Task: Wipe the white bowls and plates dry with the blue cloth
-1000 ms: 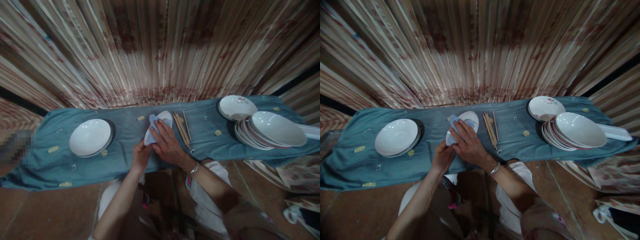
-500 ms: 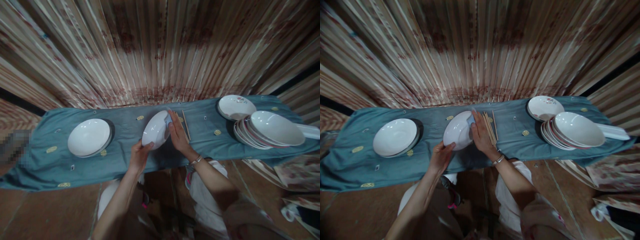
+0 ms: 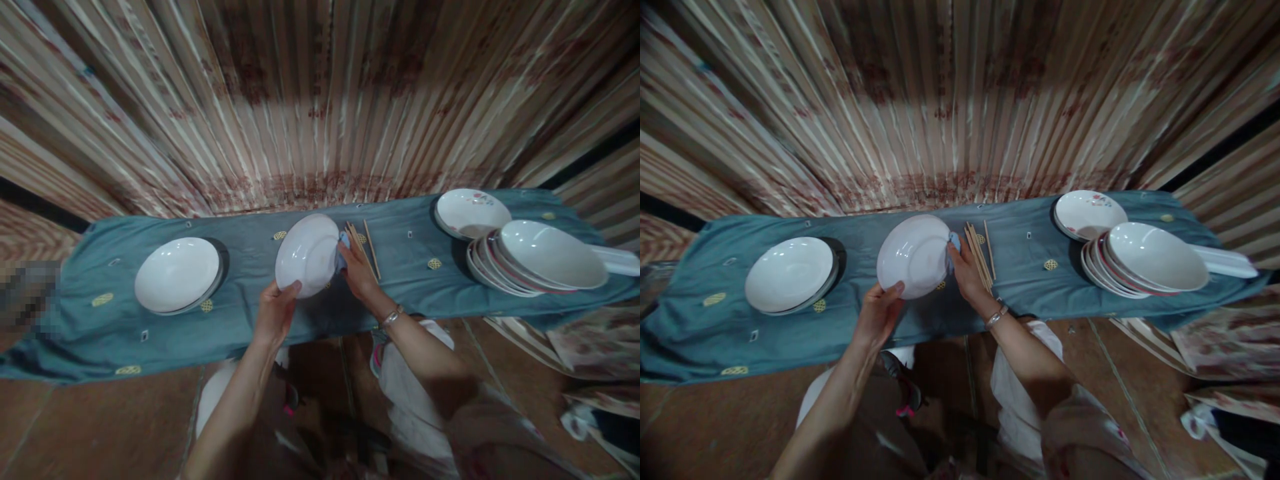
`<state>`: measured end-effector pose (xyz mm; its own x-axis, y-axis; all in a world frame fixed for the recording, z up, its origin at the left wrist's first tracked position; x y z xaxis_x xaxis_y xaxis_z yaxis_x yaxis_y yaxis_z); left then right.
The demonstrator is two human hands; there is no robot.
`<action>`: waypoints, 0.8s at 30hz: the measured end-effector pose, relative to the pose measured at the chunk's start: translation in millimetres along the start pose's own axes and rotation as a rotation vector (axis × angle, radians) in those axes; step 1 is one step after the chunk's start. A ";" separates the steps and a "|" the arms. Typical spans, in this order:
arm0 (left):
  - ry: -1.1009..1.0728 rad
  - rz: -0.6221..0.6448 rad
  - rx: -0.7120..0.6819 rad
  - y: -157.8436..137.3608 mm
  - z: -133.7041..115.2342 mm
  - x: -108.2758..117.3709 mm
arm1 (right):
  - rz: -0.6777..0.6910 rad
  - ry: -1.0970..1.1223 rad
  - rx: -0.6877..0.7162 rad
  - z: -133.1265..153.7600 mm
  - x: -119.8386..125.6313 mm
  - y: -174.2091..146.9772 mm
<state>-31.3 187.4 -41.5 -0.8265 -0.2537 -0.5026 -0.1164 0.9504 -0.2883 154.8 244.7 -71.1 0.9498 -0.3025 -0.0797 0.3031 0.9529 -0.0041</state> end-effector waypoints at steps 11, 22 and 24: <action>0.085 0.064 0.007 -6.3 13.1 -2.4 | 0.196 -0.452 0.548 76.6 -20.8 -23.3; 0.101 0.101 -0.057 -4.8 8.5 -2.8 | 0.441 -0.771 0.916 96.0 -64.4 -79.1; 0.122 0.099 -0.057 -5.8 9.5 -3.0 | 0.359 -0.697 0.816 94.9 -53.2 -59.5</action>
Point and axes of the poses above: each hand's wrist, its own y-axis towards the middle knuckle, its own x-axis out of the back of the hand, z = x × y, the point moved 8 cm from there along y, towards the middle knuckle, and after that the axes turned 5 degrees about -z, right-handed, at the moved point
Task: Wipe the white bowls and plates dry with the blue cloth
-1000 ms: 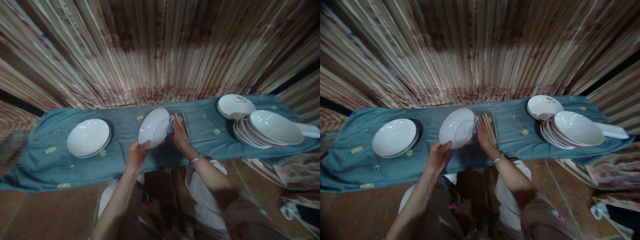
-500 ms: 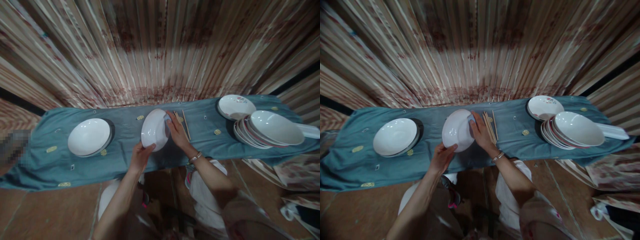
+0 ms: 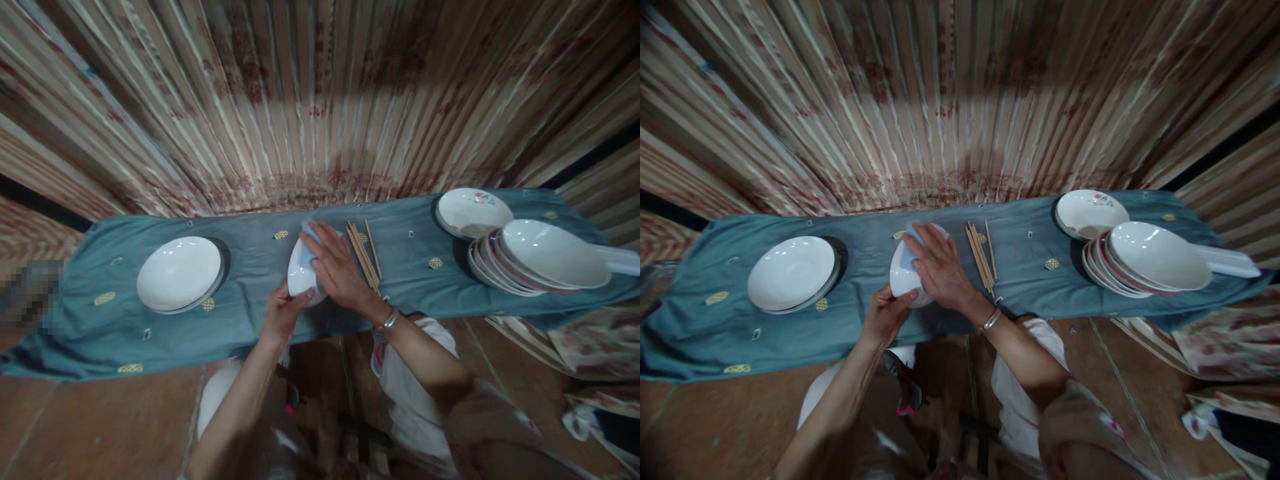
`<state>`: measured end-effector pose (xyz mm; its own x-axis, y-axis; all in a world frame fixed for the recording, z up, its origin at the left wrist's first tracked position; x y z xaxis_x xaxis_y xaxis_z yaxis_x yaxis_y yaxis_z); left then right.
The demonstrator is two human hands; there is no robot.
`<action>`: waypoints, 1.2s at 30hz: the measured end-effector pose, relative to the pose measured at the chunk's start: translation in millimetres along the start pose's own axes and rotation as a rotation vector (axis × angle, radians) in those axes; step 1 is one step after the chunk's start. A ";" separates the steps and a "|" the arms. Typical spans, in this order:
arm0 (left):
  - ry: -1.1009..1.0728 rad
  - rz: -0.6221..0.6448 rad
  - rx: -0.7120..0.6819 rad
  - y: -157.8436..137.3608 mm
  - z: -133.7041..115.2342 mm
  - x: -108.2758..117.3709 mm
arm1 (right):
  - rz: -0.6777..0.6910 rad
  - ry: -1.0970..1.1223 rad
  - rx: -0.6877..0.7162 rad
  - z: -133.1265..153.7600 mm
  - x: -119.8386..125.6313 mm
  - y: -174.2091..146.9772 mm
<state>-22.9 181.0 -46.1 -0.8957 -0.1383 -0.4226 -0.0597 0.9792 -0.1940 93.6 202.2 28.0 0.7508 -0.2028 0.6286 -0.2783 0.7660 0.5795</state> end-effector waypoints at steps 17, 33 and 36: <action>0.001 -0.080 0.000 0.6 -15.1 4.3 | -0.270 1.054 -1.011 -104.8 -66.8 -53.6; 0.004 -0.051 0.168 19.5 -19.6 -6.6 | -0.062 0.253 -0.356 -101.7 -11.3 -16.8; -0.036 -0.078 0.131 27.0 -22.3 -10.2 | -0.016 0.154 -0.316 -90.8 -15.0 -22.8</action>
Point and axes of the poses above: each hand's wrist, its own y-axis towards the middle knuckle, its own x-axis out of the back of the hand, z = x × y, the point moved 8 cm from there along y, towards the middle knuckle, and after that the axes turned 5 degrees about -z, right-handed, at the moved point
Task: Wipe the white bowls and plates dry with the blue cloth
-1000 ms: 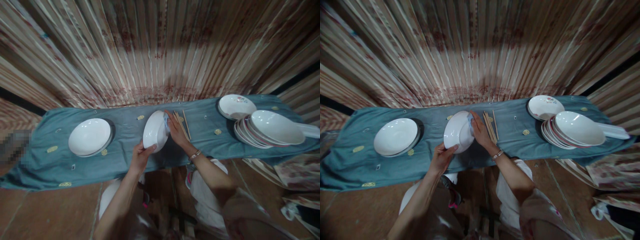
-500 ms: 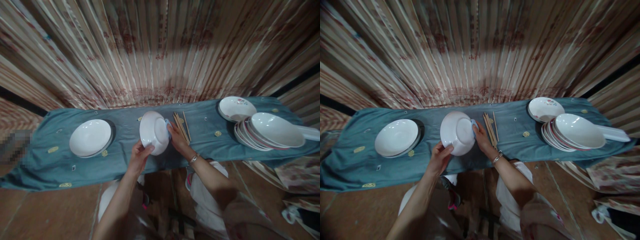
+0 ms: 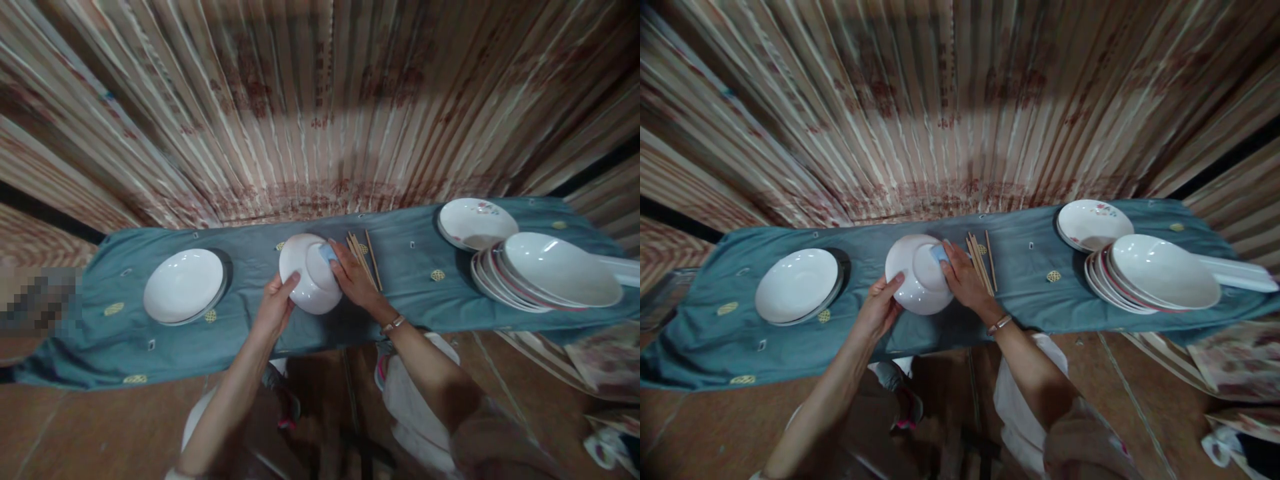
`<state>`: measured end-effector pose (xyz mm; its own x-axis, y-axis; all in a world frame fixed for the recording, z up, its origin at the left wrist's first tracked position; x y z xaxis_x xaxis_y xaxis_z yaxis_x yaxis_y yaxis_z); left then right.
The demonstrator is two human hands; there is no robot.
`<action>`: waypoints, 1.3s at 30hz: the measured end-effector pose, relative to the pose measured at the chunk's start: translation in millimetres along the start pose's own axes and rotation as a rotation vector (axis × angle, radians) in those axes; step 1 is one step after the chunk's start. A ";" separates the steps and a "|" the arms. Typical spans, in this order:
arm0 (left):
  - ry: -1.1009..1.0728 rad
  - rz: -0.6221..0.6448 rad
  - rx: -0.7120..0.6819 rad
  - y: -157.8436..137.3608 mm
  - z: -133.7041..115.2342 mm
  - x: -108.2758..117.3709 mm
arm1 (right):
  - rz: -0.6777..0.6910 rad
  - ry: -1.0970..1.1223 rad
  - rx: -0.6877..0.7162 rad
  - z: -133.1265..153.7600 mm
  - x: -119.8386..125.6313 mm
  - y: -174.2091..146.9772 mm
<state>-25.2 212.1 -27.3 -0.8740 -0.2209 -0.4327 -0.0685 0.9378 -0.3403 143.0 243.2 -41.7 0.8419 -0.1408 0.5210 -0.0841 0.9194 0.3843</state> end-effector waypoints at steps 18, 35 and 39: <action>0.031 0.018 -0.115 6.0 15.5 -5.2 | 0.093 -0.163 0.297 71.2 -9.3 -18.1; 0.069 0.034 -0.216 4.7 9.9 -2.3 | -0.034 -0.025 -0.019 17.5 -11.1 -8.3; 0.009 0.009 -0.219 4.7 0.6 -0.8 | -0.016 -0.024 -0.019 27.5 -18.6 -19.7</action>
Point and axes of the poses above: each hand's wrist, its own y-axis towards the middle knuckle, its own x-axis out of the back of the hand, z = x × y, the point moved 8 cm from there along y, towards the middle knuckle, and after that the axes turned 5 degrees about -z, right-handed, at the moved point
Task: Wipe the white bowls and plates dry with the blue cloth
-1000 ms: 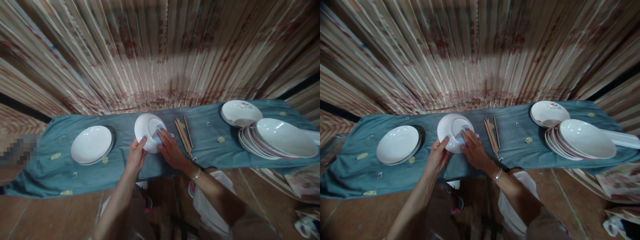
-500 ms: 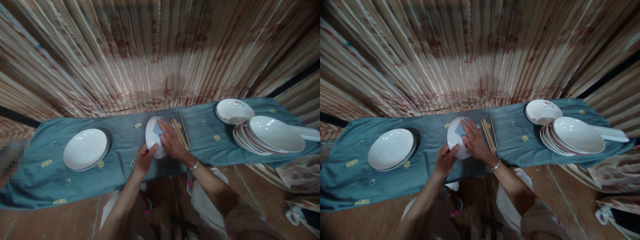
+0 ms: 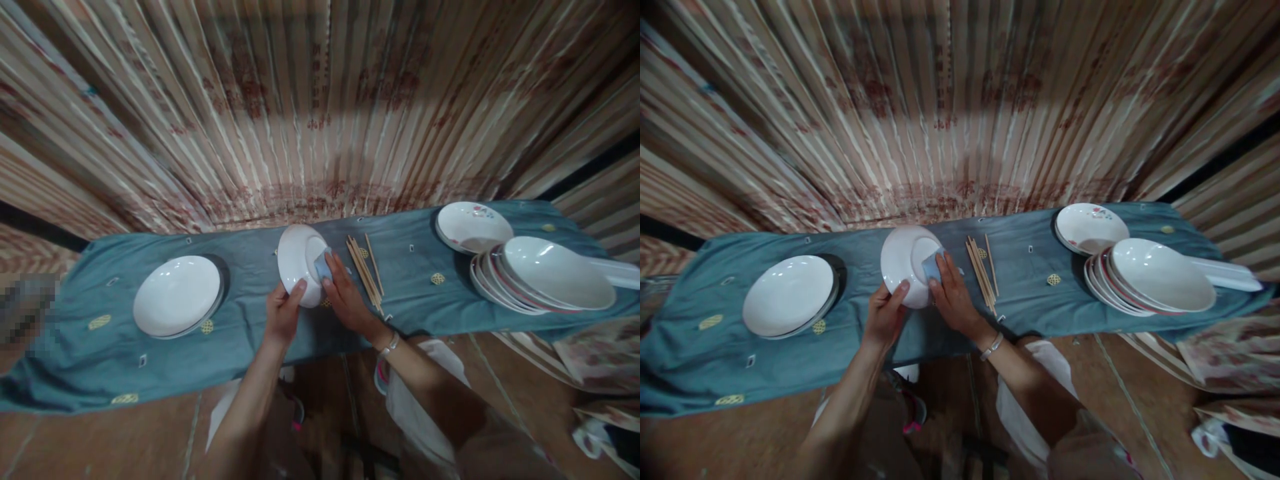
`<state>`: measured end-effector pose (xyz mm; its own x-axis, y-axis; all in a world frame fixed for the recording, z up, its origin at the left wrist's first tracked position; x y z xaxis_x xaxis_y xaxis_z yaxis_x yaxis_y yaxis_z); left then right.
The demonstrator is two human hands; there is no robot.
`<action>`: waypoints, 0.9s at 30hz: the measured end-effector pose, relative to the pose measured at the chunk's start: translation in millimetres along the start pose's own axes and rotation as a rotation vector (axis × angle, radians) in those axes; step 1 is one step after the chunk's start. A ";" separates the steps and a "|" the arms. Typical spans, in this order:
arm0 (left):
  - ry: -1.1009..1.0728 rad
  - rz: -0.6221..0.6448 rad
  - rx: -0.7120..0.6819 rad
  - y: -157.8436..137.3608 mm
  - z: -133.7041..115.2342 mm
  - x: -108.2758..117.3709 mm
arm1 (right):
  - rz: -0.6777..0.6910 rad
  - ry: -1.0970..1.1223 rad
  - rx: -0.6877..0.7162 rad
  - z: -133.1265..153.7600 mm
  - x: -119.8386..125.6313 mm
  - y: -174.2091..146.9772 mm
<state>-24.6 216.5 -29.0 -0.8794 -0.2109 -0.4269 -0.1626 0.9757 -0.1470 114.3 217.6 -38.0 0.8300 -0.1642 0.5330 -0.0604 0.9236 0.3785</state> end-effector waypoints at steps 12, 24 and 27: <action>0.058 0.054 -0.063 6.0 2.4 0.5 | 0.083 -0.129 0.334 62.9 2.2 -13.6; 0.274 0.212 -0.087 -6.4 13.5 -10.2 | 0.020 -0.103 0.234 44.9 32.2 24.6; 0.262 0.221 -0.094 -9.1 15.5 -12.2 | -0.037 -0.022 0.165 30.0 34.8 31.8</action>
<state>-5.4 209.3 -36.4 -0.9808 0.0161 -0.1945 0.0141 0.9998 0.0113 124.7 230.8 15.3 0.8211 -0.2063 0.5322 -0.1219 0.8475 0.5165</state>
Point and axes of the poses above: each hand's wrist, its own y-axis towards the middle knuckle, its own x-axis out of the back of the hand, z = x × y, the point moved 8 cm from there along y, towards the middle knuckle, and after that the axes turned 5 degrees about -z, right-handed, at the moved point
